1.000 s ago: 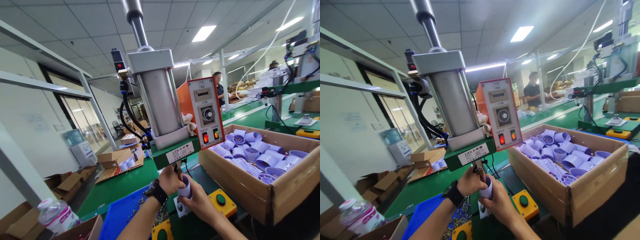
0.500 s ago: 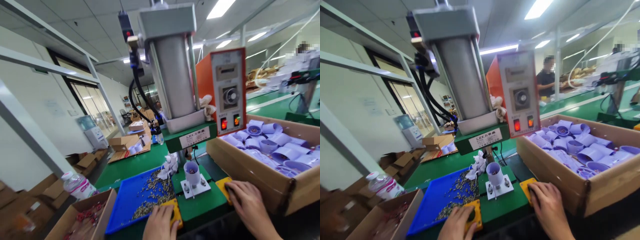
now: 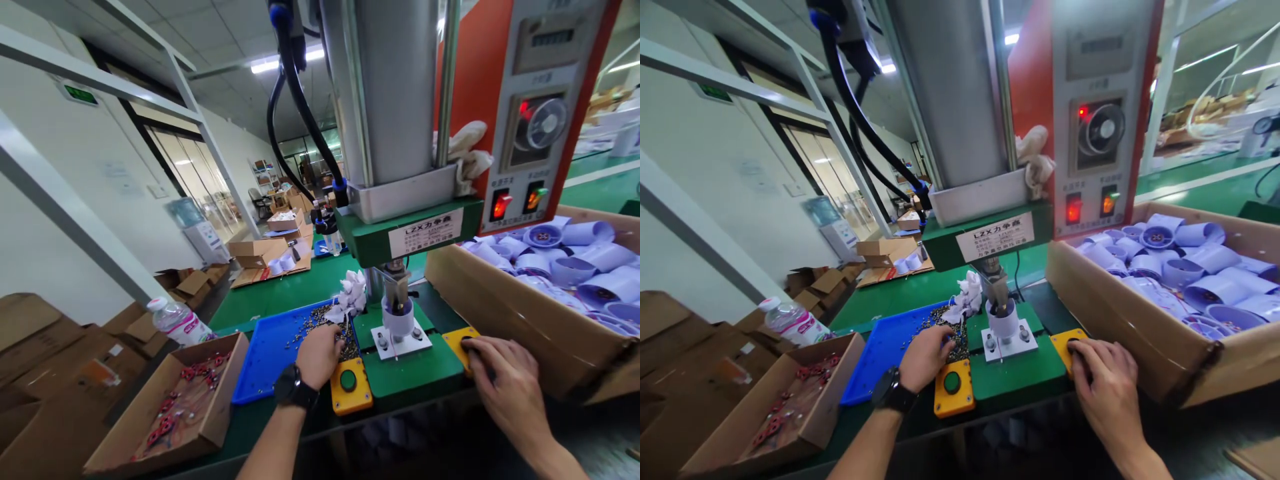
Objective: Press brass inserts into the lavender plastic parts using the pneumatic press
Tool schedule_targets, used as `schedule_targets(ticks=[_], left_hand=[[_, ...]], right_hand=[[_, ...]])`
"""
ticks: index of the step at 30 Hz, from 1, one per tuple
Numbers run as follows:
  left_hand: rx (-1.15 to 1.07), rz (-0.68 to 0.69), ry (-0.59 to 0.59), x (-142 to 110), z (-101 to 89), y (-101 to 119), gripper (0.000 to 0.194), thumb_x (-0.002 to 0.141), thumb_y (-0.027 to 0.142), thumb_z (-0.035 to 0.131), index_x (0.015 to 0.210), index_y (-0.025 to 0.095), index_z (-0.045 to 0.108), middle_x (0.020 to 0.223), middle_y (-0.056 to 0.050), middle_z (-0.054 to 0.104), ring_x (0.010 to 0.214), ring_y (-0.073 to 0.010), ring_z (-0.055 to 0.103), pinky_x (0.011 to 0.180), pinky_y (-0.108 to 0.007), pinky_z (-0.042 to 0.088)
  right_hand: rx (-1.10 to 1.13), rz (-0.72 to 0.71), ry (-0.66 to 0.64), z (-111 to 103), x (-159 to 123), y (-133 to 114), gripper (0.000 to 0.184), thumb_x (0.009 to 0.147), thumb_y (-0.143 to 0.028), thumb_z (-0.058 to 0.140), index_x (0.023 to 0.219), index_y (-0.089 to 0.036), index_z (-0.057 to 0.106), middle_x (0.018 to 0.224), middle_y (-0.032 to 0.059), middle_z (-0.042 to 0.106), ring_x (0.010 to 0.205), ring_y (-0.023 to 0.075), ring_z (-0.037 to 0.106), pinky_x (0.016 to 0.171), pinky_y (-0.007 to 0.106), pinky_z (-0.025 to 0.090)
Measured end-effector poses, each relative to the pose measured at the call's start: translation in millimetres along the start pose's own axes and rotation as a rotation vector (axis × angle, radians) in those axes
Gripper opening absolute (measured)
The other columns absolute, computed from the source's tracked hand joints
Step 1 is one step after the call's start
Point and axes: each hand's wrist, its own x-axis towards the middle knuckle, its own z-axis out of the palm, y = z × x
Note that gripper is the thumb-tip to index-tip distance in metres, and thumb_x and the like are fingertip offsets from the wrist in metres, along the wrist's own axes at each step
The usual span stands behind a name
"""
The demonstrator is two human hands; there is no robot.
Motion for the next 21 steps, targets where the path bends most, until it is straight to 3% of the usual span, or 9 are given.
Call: schedule_targets(ticks=[2, 5, 10, 14, 17, 21], left_hand=[[0.022, 0.025, -0.071, 20.8, 4.1, -1.2, 0.021, 0.080, 0.026, 0.060, 0.099, 0.021, 0.068, 0.104, -0.008, 0.072, 0.102, -0.0229, 0.065, 0.086, -0.032, 0.049], [0.058, 0.036, -0.120, 33.3, 12.2, 2.2, 0.020, 0.076, 0.018, 0.058, 0.093, 0.019, 0.069, 0.102, -0.013, 0.072, 0.100, -0.0262, 0.067, 0.082, -0.034, 0.050], [0.068, 0.024, -0.081, 32.0, 18.3, -0.3, 0.026, 0.073, 0.007, 0.050, 0.087, 0.019, 0.069, 0.100, -0.012, 0.073, 0.100, -0.0248, 0.067, 0.080, -0.031, 0.048], [0.057, -0.034, -0.029, 29.7, 17.5, -3.4, 0.018, 0.076, 0.015, 0.051, 0.081, 0.021, 0.068, 0.096, -0.009, 0.073, 0.092, -0.0224, 0.069, 0.075, -0.030, 0.048], [0.062, -0.068, -0.005, 26.8, 16.8, -2.0, 0.019, 0.082, 0.022, 0.049, 0.082, 0.021, 0.068, 0.094, -0.008, 0.074, 0.091, -0.0224, 0.069, 0.074, -0.030, 0.048], [0.078, -0.073, 0.005, 25.5, 17.1, -0.1, 0.026, 0.085, 0.019, 0.042, 0.083, 0.020, 0.069, 0.093, -0.010, 0.074, 0.089, -0.0226, 0.070, 0.072, -0.030, 0.048]], right_hand=[[0.034, 0.009, 0.001, 0.7, 0.3, -0.6, 0.026, 0.093, -0.035, 0.043, 0.094, -0.020, 0.064, 0.094, 0.0085, 0.068, 0.089, 0.0261, 0.059, 0.094, 0.052, 0.040], [0.101, 0.031, -0.011, 1.7, 1.1, 0.4, 0.023, 0.091, -0.034, 0.045, 0.096, -0.022, 0.064, 0.095, 0.0074, 0.068, 0.091, 0.0263, 0.060, 0.093, 0.053, 0.040], [0.213, 0.161, -0.034, 4.6, 9.6, 3.0, 0.021, 0.089, -0.037, 0.050, 0.101, -0.024, 0.063, 0.098, 0.0061, 0.069, 0.092, 0.0261, 0.063, 0.085, 0.047, 0.048], [0.358, 0.185, -0.084, 6.9, 23.9, -11.6, 0.024, 0.090, -0.037, 0.050, 0.108, -0.025, 0.060, 0.100, 0.0058, 0.068, 0.095, 0.0238, 0.065, 0.086, 0.041, 0.051], [0.514, 0.244, -0.106, 10.0, 37.6, -35.6, 0.035, 0.091, -0.038, 0.050, 0.124, -0.026, 0.049, 0.106, 0.0070, 0.066, 0.100, 0.0223, 0.064, 0.087, 0.037, 0.051], [0.784, 0.268, -0.146, 17.6, 63.9, -71.1, 0.068, 0.087, -0.035, 0.054, 0.146, -0.029, 0.019, 0.127, 0.0083, 0.056, 0.115, 0.0216, 0.058, 0.099, 0.039, 0.046]])
